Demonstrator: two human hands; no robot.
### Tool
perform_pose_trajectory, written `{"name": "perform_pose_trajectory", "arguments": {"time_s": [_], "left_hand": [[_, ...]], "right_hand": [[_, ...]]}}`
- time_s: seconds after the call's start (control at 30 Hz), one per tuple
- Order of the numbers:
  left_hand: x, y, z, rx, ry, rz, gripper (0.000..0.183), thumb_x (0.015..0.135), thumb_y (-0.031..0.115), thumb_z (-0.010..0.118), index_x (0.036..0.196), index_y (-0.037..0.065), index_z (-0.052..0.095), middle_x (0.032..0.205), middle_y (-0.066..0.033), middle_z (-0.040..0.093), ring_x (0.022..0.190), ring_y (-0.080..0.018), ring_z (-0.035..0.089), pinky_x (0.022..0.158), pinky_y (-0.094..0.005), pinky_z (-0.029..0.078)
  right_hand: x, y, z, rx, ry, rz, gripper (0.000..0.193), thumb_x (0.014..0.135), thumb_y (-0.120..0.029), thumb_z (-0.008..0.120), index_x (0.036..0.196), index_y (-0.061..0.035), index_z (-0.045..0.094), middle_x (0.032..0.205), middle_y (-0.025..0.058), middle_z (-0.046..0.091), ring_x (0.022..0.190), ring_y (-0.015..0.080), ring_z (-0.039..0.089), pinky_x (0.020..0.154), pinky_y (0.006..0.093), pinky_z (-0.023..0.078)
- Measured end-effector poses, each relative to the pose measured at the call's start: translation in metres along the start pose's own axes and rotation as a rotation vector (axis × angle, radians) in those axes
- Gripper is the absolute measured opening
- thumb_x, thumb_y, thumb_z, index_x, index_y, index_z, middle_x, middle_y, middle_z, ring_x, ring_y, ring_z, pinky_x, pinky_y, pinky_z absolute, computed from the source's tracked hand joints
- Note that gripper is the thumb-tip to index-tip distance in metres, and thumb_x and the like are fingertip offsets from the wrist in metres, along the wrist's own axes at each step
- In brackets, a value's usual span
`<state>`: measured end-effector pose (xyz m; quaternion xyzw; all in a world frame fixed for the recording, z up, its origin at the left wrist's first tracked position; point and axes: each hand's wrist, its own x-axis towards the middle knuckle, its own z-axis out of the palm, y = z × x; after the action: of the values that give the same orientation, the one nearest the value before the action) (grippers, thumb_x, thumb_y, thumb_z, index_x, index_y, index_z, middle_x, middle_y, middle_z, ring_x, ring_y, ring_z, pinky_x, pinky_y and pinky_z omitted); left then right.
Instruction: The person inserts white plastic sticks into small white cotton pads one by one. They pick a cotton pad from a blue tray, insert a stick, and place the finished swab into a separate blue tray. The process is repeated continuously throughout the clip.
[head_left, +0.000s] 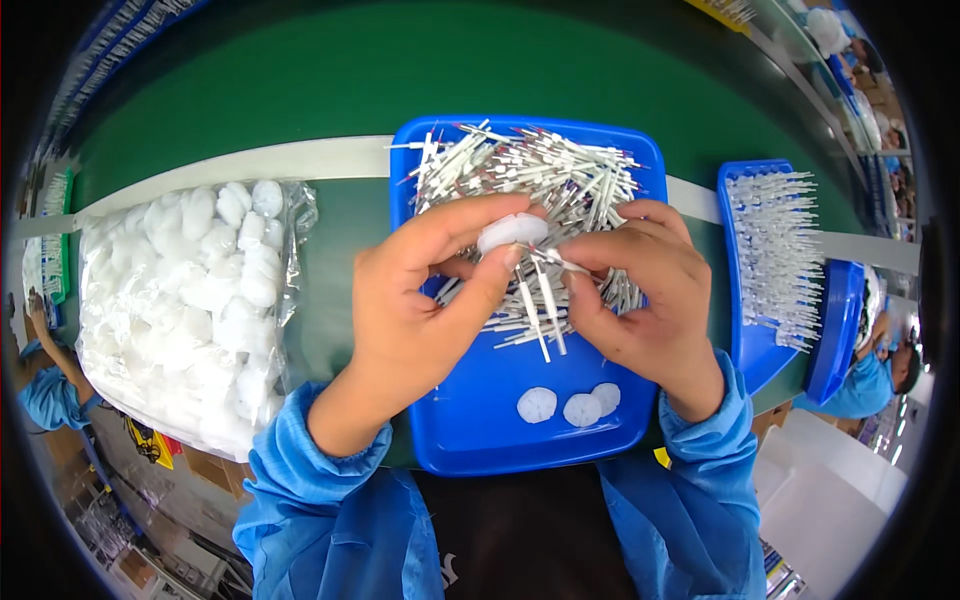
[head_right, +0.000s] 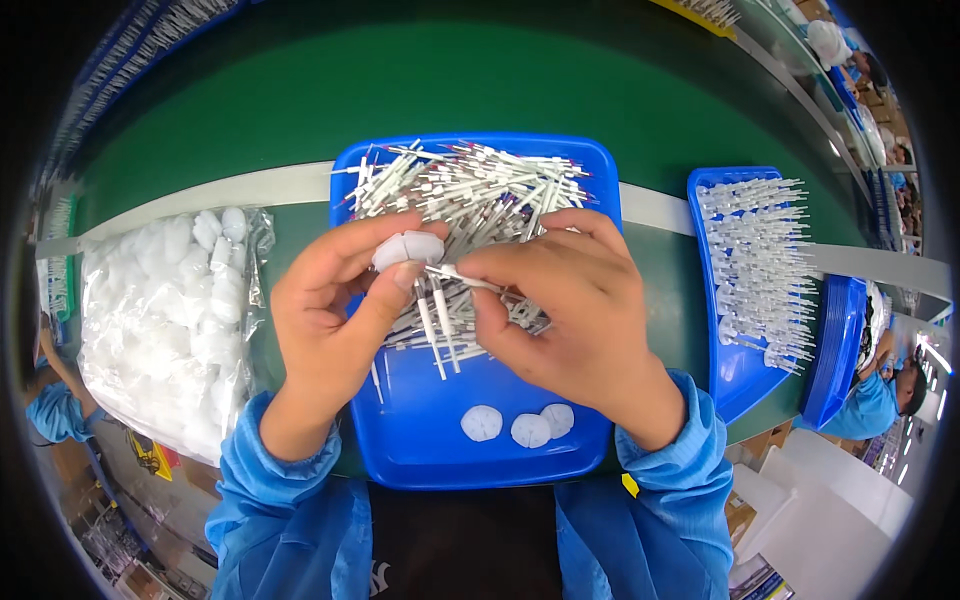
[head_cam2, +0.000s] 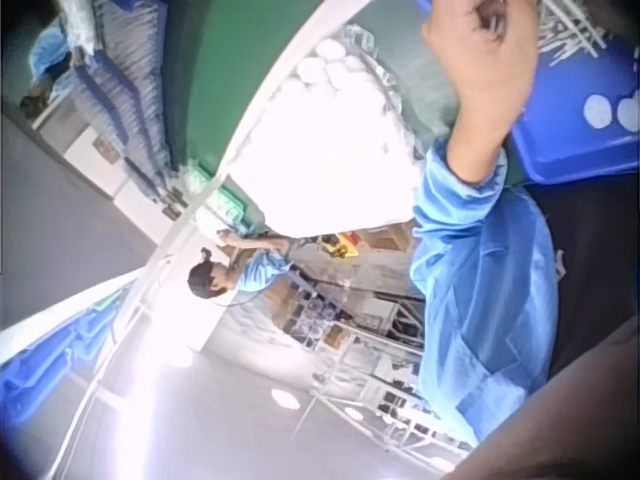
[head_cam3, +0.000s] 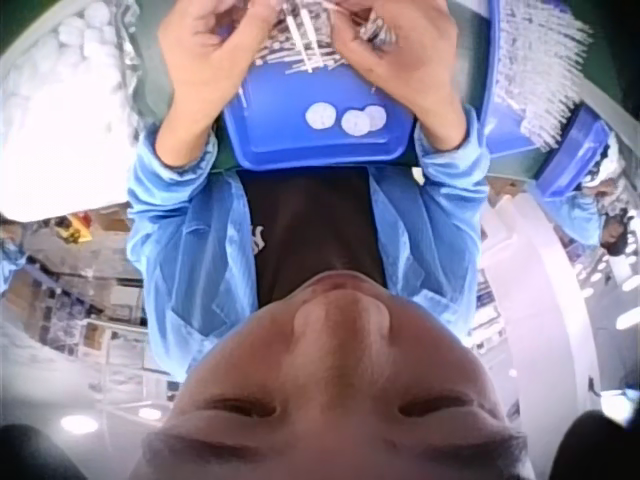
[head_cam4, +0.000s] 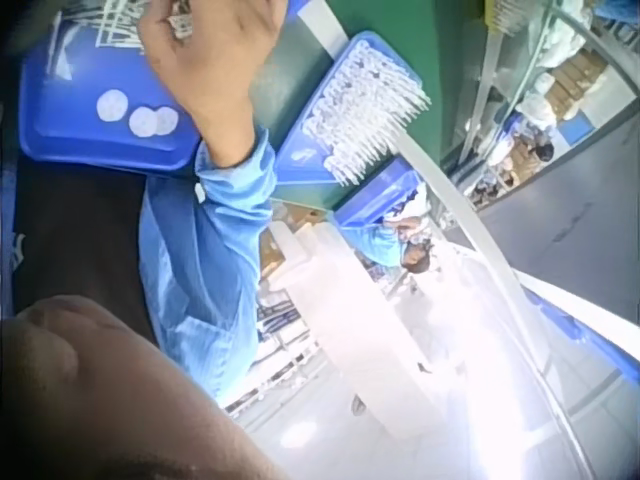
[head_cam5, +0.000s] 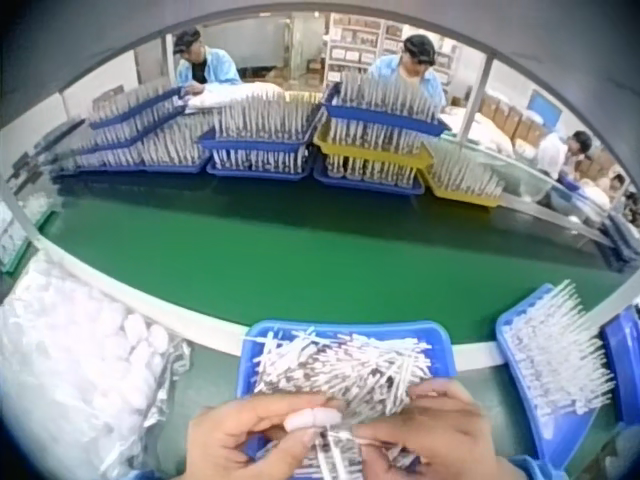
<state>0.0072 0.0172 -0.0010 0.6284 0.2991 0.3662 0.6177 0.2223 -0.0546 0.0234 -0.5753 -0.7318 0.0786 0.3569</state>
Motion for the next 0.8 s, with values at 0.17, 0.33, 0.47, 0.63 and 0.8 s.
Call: {"name": "perform_pose_trajectory", "arguments": {"time_s": [0.17, 0.33, 0.47, 0.63, 0.8], "left_hand": [[0.002, -0.001, -0.004, -0.029, 0.09, 0.057, 0.032, 0.105, -0.002, 0.065, 0.137, -0.005, 0.066, 0.135, -0.0195, 0.072, 0.123, -0.0216, 0.069, 0.104, -0.0337, 0.057], [0.005, -0.008, -0.006, 0.059, 0.15, 0.127, 0.035, 0.1, -0.003, 0.07, 0.134, 0.0, 0.072, 0.127, -0.0149, 0.076, 0.107, -0.0174, 0.072, 0.085, -0.028, 0.059], [0.007, -0.013, -0.006, 0.1, 0.171, 0.137, 0.036, 0.098, -0.004, 0.071, 0.134, 0.001, 0.073, 0.12, -0.0135, 0.077, 0.1, -0.0169, 0.073, 0.081, -0.0266, 0.06], [0.004, -0.007, -0.009, 0.189, 0.1, 0.103, 0.037, 0.103, -0.004, 0.066, 0.14, -0.005, 0.066, 0.13, -0.0184, 0.075, 0.117, -0.0231, 0.072, 0.103, -0.0339, 0.057], [0.01, -0.003, -0.005, 0.476, 0.142, 0.291, 0.039, 0.088, -0.007, 0.079, 0.126, 0.002, 0.078, 0.119, -0.013, 0.08, 0.095, -0.0218, 0.075, 0.074, -0.0285, 0.062]], "right_hand": [[0.005, 0.0, 0.009, 0.084, 0.031, 0.047, 0.029, 0.077, -0.002, 0.082, 0.104, -0.0138, 0.081, 0.065, -0.0036, 0.069, 0.057, 0.0123, 0.066, 0.088, 0.0361, 0.054], [0.004, 0.002, 0.009, 0.132, 0.02, 0.078, 0.03, 0.079, -0.003, 0.084, 0.107, -0.0129, 0.083, 0.059, -0.0039, 0.066, 0.055, 0.0113, 0.066, 0.088, 0.0348, 0.055], [0.003, 0.004, 0.009, 0.164, 0.011, 0.077, 0.029, 0.08, -0.004, 0.084, 0.108, -0.0126, 0.083, 0.059, -0.0037, 0.066, 0.054, 0.0124, 0.066, 0.088, 0.035, 0.055], [0.003, 0.004, 0.011, 0.152, 0.021, 0.09, 0.029, 0.081, -0.004, 0.084, 0.109, -0.0126, 0.083, 0.058, -0.0034, 0.065, 0.053, 0.0133, 0.065, 0.087, 0.0343, 0.056], [0.006, -0.002, 0.013, 0.189, 0.0, 0.141, 0.023, 0.083, -0.008, 0.086, 0.105, -0.0121, 0.082, 0.057, -0.0025, 0.064, 0.053, 0.0142, 0.064, 0.081, 0.0334, 0.055]]}}
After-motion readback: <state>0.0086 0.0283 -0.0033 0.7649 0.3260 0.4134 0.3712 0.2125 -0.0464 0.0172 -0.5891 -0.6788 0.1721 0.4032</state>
